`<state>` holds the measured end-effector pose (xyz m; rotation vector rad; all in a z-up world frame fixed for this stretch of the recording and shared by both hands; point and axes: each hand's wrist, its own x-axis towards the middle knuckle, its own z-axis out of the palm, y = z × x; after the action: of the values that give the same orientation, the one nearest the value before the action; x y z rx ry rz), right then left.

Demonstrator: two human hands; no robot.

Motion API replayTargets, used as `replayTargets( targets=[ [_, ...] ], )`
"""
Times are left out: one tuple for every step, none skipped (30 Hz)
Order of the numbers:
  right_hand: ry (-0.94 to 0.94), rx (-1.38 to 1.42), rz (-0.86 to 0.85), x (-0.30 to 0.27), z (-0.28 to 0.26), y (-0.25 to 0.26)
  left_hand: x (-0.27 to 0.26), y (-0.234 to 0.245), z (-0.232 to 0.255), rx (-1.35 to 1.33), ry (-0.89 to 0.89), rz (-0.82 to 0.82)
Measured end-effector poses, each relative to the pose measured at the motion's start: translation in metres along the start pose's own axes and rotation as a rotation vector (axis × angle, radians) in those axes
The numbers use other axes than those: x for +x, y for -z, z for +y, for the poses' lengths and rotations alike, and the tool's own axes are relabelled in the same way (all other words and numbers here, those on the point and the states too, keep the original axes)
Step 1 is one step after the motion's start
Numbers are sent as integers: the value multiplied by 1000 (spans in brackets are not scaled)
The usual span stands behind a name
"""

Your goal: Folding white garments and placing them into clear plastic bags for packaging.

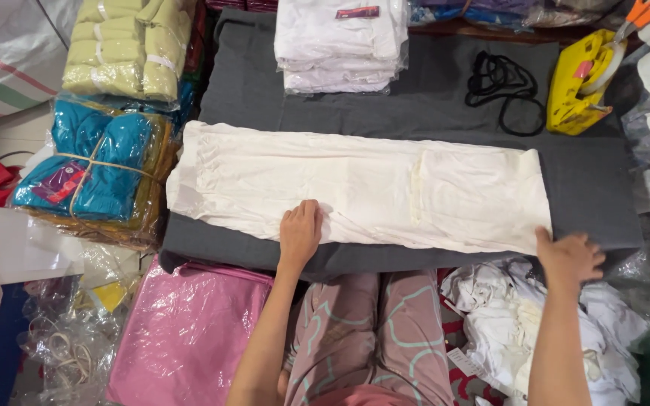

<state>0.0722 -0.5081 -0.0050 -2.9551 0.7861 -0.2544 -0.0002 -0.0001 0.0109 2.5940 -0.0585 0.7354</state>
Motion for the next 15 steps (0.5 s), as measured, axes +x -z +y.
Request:
replayTargets(
  targets=[
    [-158, 201, -238, 1, 9, 7, -1, 1, 0, -6, -2, 6],
    [-151, 200, -239, 11, 20, -7, -1, 0, -1, -4, 4, 9],
    [-147, 244, -301, 21, 31, -21, -2, -2, -2, 0, 14, 2],
    [-142, 288, -362, 31, 43, -34, -3, -3, -2, 4, 24, -4],
    [-140, 288, -363, 29, 39, -34, -3, -2, -1, 5, 25, -3],
    [-82, 377, -222, 27, 36, -34, -3, 0, 1, 47, -13, 49],
    [-24, 467, -76, 26, 31, -35, -2, 2, 2, 89, -53, 104],
    [-21, 471, -75, 26, 13, -32, -2, 0, 2, 92, -54, 108],
    [122, 576, 61, 24, -4, -28, -3, -2, 1, 93, -86, 145],
    [266, 679, 197, 22, -22, -25, -4, -4, 0, 93, -118, 181],
    [271, 682, 196, 10, -56, -10, -7, -7, -1, 97, -116, 185],
    [376, 769, 207, -3, -90, 5, -10, -11, -3, 99, -105, 183],
    [481, 855, 218, -17, -125, 21, -13, -14, -6, 102, -94, 181],
    [486, 858, 218, -40, -163, 26, -13, -15, -7, 106, -93, 185],
    [521, 949, 159, -65, -200, 32, -15, -15, -9, 154, -94, 132]
  ],
)
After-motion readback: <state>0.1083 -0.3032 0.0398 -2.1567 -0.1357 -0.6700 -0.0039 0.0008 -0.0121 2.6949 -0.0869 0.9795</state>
